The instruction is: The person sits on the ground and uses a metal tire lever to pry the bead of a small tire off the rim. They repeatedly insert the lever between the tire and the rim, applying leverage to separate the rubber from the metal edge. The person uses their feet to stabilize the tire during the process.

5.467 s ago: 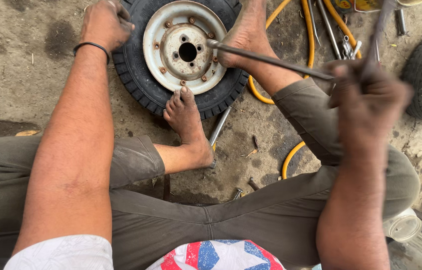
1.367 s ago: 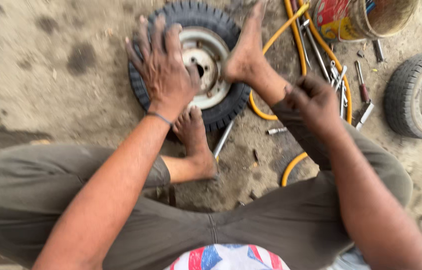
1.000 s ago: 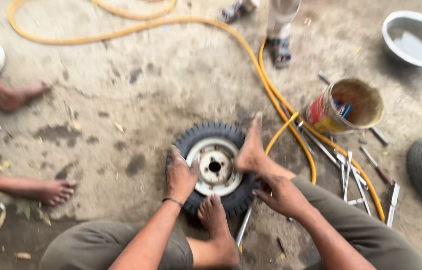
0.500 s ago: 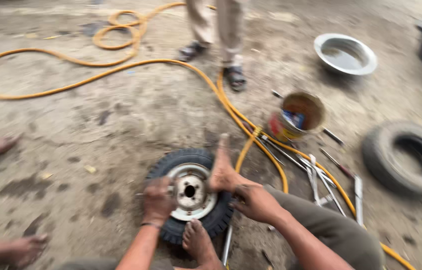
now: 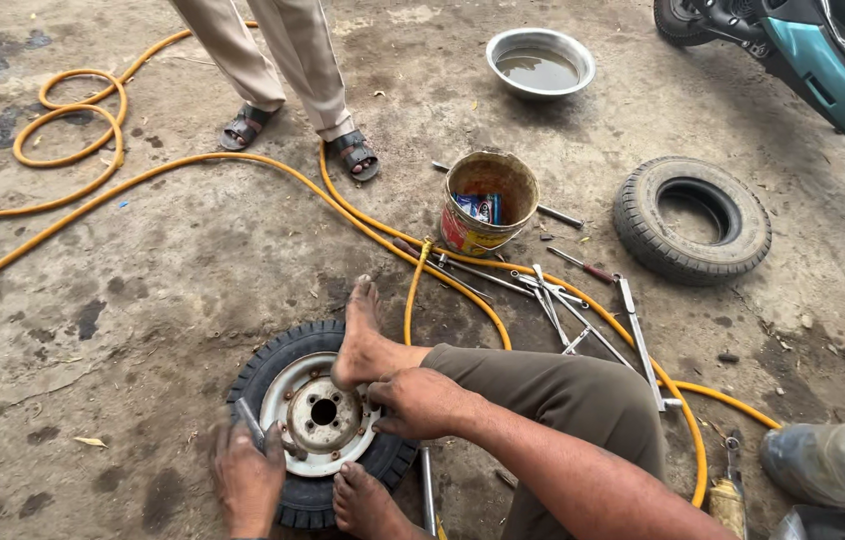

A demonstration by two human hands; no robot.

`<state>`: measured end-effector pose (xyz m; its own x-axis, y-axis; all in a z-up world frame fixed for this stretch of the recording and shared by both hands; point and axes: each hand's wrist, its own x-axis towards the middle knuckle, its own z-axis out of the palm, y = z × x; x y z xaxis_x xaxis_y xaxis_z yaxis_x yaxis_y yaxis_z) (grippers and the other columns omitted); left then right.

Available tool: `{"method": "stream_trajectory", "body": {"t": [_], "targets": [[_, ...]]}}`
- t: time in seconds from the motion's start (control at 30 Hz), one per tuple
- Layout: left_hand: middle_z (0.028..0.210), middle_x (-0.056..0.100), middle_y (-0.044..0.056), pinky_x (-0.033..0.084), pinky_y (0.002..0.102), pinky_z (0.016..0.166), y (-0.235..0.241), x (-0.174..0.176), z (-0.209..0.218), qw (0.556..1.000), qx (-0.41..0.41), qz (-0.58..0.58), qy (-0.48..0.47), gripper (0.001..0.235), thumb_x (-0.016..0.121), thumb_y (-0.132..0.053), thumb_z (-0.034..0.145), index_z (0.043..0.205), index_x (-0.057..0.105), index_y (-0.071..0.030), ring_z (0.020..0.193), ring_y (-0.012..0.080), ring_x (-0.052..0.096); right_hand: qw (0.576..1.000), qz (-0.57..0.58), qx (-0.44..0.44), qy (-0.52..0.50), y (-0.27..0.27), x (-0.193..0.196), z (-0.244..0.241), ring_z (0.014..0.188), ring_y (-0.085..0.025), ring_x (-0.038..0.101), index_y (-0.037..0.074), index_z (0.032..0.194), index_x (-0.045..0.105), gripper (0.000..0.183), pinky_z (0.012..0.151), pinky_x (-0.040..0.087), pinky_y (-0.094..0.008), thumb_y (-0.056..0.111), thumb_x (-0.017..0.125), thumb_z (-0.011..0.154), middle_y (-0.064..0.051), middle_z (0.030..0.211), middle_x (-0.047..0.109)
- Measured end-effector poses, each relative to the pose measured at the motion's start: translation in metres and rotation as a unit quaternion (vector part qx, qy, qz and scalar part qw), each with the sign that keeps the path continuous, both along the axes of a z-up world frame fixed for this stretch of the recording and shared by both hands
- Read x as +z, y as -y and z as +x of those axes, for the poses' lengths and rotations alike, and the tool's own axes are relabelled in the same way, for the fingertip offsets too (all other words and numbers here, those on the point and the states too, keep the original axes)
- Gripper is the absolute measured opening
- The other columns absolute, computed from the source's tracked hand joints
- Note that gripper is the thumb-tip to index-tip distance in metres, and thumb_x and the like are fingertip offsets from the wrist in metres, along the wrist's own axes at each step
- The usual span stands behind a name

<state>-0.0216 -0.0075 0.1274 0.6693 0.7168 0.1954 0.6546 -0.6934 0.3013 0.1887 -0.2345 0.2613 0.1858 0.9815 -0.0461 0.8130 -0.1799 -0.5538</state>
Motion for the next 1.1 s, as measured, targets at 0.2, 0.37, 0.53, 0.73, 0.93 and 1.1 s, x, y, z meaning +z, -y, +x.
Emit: {"method": "stream_trajectory", "body": {"t": [0.2,0.37,0.53,0.73,0.93,1.1], "targets": [[0.146,0.062,0.008,0.031,0.051,0.126,-0.005,0.018,-0.015,0.99,-0.053,0.067,-0.115,0.033,0.061,-0.022,0.1,0.131,0.07,-0.017,0.143,0.0244,0.048,0.999,-0.052,0.0,0.012,0.001,-0.011,-0.006,0.094,-0.034,0.07,0.007,0.101,0.069,0.032,0.083,0.055,-0.046,0.032,0.078,0.084,-0.014,0.096,0.071],[0.149,0.057,0.008,0.028,0.048,0.125,0.002,0.023,0.008,0.976,-0.168,-0.068,0.119,0.027,0.069,-0.042,0.085,0.091,0.076,-0.016,0.153,0.03,0.033,0.995,-0.099,0.003,0.03,0.001,-0.012,-0.003,0.096,-0.033,0.069,0.006,0.101,0.069,0.033,0.084,0.056,-0.046,0.031,0.079,0.083,-0.014,0.099,0.07],[0.163,0.041,0.027,0.03,0.05,0.121,-0.003,0.0,0.003,0.982,0.083,-0.064,0.159,0.057,0.07,-0.05,0.092,0.109,0.062,0.003,0.153,0.0388,0.028,0.991,-0.131,-0.021,0.008,-0.002,-0.005,-0.001,0.094,-0.027,0.071,0.008,0.102,0.07,0.031,0.085,0.056,-0.043,0.034,0.078,0.086,-0.011,0.1,0.07],[0.135,0.067,0.022,0.043,0.06,0.111,-0.007,0.041,0.006,0.913,0.062,-0.392,-0.088,0.064,0.06,-0.026,0.1,0.161,0.043,-0.029,0.126,0.0438,0.062,0.988,-0.155,-0.008,0.023,-0.003,-0.011,0.001,0.097,-0.027,0.071,0.008,0.105,0.07,0.032,0.086,0.056,-0.042,0.033,0.078,0.086,-0.01,0.103,0.07],[0.139,0.067,0.006,0.027,0.052,0.119,0.015,0.05,0.012,0.991,-0.095,0.004,-0.097,0.04,0.069,-0.03,0.084,0.124,0.066,-0.022,0.137,0.0255,0.048,0.99,-0.14,-0.006,0.023,-0.002,-0.01,0.002,0.097,-0.027,0.07,0.008,0.103,0.07,0.032,0.087,0.056,-0.042,0.032,0.079,0.084,-0.01,0.102,0.07],[0.141,0.066,0.007,0.019,0.05,0.128,0.007,0.04,0.015,0.949,-0.222,0.074,0.21,0.032,0.062,-0.048,0.098,0.078,0.044,-0.031,0.148,0.0337,0.044,0.989,-0.148,-0.013,0.029,-0.002,-0.011,0.002,0.097,-0.027,0.071,0.007,0.104,0.069,0.033,0.086,0.056,-0.043,0.034,0.078,0.087,-0.01,0.102,0.071]]}}
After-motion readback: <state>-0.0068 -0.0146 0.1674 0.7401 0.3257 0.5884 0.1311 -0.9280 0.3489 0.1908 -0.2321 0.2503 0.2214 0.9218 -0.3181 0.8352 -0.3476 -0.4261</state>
